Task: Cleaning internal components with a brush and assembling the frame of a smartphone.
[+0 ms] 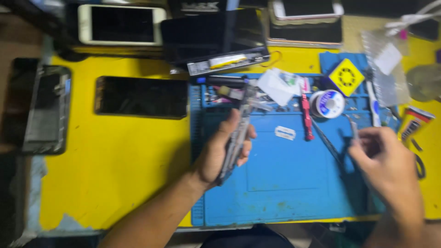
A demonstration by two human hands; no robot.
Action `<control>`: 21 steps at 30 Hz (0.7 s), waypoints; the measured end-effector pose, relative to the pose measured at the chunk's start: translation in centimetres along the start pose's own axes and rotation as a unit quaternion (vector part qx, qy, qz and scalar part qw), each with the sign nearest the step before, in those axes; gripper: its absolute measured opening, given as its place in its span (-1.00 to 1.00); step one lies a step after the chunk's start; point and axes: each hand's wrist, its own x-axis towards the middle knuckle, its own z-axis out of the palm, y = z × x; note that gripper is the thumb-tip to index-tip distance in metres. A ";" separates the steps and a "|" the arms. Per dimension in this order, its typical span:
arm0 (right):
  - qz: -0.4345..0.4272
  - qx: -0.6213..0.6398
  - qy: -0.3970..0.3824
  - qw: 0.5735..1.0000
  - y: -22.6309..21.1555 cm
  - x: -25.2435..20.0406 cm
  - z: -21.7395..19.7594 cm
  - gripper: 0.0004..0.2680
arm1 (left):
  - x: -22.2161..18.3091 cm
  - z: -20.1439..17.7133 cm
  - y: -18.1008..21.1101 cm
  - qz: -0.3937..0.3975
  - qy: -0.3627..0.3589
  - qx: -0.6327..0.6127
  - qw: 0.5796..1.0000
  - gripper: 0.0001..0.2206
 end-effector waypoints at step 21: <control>-0.342 0.503 0.025 0.793 -11.2 -8.5 6.5 -0.85 | -1.7 3.6 1.8 0.074 -0.004 0.239 0.968 -0.41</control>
